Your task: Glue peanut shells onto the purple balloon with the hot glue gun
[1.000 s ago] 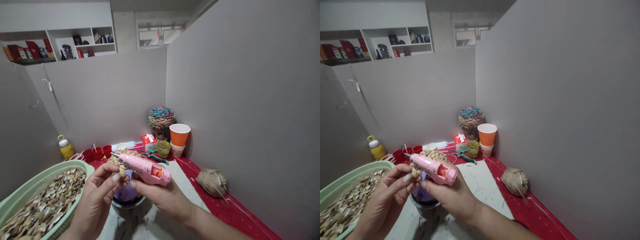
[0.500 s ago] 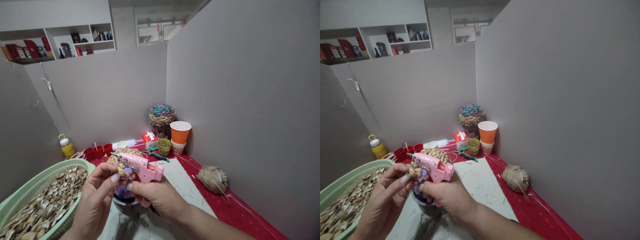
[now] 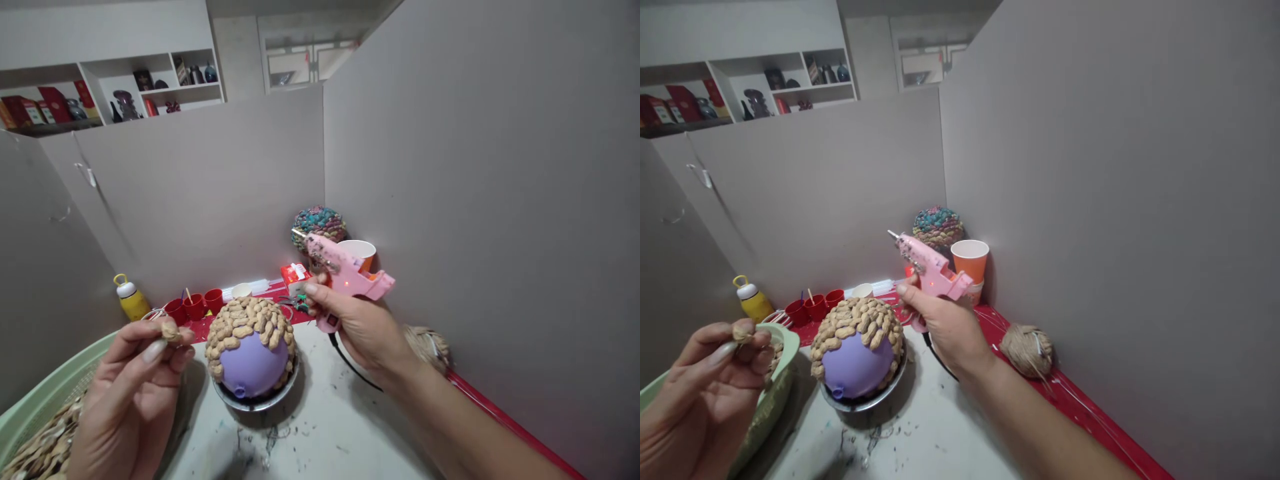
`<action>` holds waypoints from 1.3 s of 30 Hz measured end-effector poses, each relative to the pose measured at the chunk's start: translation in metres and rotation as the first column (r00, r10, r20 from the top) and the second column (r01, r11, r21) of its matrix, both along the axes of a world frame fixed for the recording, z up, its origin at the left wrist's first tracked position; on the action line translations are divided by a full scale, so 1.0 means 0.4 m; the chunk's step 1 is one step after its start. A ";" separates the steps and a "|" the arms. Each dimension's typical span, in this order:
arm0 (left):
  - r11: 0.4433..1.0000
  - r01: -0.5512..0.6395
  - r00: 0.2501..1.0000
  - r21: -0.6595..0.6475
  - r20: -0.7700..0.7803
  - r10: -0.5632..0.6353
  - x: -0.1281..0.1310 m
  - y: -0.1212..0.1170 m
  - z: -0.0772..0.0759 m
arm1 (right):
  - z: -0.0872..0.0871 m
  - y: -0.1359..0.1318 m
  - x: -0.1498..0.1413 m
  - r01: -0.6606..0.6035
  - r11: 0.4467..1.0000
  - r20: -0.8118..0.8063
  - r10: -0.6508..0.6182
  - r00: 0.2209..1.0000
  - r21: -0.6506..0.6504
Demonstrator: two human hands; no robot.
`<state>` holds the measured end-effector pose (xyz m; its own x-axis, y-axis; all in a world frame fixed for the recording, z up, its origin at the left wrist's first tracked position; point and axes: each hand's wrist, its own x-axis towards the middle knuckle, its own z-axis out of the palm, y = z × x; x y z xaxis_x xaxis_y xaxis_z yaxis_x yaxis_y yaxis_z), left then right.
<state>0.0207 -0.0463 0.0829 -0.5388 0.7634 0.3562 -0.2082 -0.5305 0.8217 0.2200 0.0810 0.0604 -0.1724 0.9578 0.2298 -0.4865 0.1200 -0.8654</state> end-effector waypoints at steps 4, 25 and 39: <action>0.987 0.121 0.992 -0.106 -0.026 -0.125 0.028 0.008 -0.029 | -0.022 -0.060 -0.046 -0.289 0.957 0.017 0.289 0.957 -0.019; 1.000 0.018 0.997 -0.025 -0.077 -0.020 0.020 0.011 -0.030 | -0.062 -0.055 -0.071 -0.266 0.964 0.117 0.267 0.957 -0.024; 0.987 0.128 0.988 -0.097 -0.068 -0.135 0.048 0.028 -0.083 | -0.069 -0.138 -0.114 -0.452 0.877 0.268 0.480 0.835 -0.160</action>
